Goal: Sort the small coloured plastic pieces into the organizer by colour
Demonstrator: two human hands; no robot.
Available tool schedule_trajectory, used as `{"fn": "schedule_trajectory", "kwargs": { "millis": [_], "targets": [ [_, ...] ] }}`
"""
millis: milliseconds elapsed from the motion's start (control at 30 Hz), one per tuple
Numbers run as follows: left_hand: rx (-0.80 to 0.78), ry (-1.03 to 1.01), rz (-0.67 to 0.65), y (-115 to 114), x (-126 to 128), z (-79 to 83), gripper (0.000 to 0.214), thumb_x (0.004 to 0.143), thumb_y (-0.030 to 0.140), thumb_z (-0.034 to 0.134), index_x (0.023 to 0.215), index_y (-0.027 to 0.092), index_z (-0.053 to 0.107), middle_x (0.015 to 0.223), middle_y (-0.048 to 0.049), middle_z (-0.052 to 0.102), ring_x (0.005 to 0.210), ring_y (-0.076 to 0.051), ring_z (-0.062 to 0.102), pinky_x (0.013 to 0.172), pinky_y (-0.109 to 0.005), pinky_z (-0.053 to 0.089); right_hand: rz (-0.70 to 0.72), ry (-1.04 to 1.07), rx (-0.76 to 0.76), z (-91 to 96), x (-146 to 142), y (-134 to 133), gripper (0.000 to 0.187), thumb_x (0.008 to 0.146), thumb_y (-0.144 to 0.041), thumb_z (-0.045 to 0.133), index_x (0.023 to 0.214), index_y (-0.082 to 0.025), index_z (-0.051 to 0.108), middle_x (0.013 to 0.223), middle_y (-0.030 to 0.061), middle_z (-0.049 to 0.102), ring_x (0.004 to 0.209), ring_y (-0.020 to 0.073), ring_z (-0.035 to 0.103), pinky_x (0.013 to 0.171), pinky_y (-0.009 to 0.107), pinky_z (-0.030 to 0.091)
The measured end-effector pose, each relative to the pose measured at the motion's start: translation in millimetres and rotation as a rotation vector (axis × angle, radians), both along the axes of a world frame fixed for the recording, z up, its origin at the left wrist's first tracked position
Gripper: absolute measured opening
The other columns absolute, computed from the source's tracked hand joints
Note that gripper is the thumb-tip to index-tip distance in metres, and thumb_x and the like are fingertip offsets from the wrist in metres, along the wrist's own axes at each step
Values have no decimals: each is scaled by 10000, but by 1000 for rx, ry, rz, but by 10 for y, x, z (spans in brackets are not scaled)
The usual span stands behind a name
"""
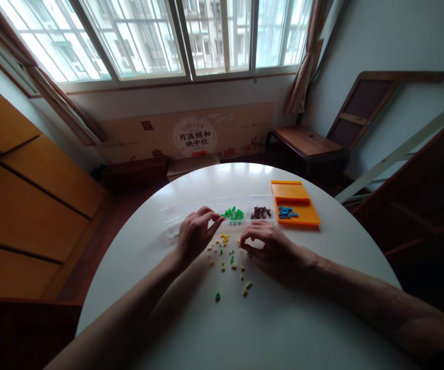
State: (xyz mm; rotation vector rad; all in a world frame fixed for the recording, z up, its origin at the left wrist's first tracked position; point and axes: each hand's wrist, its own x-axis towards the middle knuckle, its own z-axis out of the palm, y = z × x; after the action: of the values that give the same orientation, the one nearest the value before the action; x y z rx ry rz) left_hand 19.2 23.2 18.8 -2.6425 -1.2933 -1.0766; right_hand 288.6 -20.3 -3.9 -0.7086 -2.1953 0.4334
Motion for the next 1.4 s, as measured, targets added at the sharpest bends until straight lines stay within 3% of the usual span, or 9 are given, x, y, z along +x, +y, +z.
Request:
{"fn": "schedule_trajectory", "kwargs": {
  "millis": [167,300,500,700,867,1067,1400],
  "targets": [
    [19,15,51,115,102,7,192,1087,322,669,1019,219,817,1001,-28,767,642,-120,599,749,-313,514,-1,12,2,-42,7,22,123,973,-119,726,978,-241,711,944,31,778,884,209,681,874,365,556],
    [45,40,15,15,27,-8,170,1080,297,674,1025,225,818,997,-26,771,643,-114,608,770,-309,524,-15,25,-4,-27,10,16,116,982,-128,713,1002,-243,714,979,34,774,899,204,697,902,377,564],
    [-48,14,-191,-212,-230,-33,144,1042,334,717,987,234,804,975,-34,762,666,-115,623,698,-285,532,-70,32,2,-16,-2,34,85,1015,-155,699,998,-237,709,998,46,766,935,210,691,900,380,568],
    [-153,11,-382,-214,-346,-94,60,972,286,746,984,243,786,968,-55,761,815,-169,712,735,-299,578,-159,-23,53,100,-22,208,77,1021,-167,691,981,-226,722,941,44,737,820,187,634,785,339,544],
    [-154,38,-395,-210,-335,-113,52,962,298,760,965,251,784,978,-42,769,797,-162,709,737,-295,574,-257,-56,71,193,-135,419,82,1008,-143,702,1015,-220,730,1003,43,746,810,172,639,760,308,522],
    [-141,42,-410,-206,-356,-148,60,963,260,754,910,247,778,948,-25,774,776,-148,706,738,-286,568,-361,-85,66,95,-204,479,134,1008,-144,712,1121,-217,711,1060,43,749,717,140,601,711,291,504],
    [-121,19,-389,-183,-374,-193,76,974,247,738,916,239,787,948,-44,776,773,-148,701,717,-271,560,-219,-154,57,149,76,267,83,1012,-167,684,1060,-212,734,985,44,745,777,167,651,773,324,535]
  ]
}}
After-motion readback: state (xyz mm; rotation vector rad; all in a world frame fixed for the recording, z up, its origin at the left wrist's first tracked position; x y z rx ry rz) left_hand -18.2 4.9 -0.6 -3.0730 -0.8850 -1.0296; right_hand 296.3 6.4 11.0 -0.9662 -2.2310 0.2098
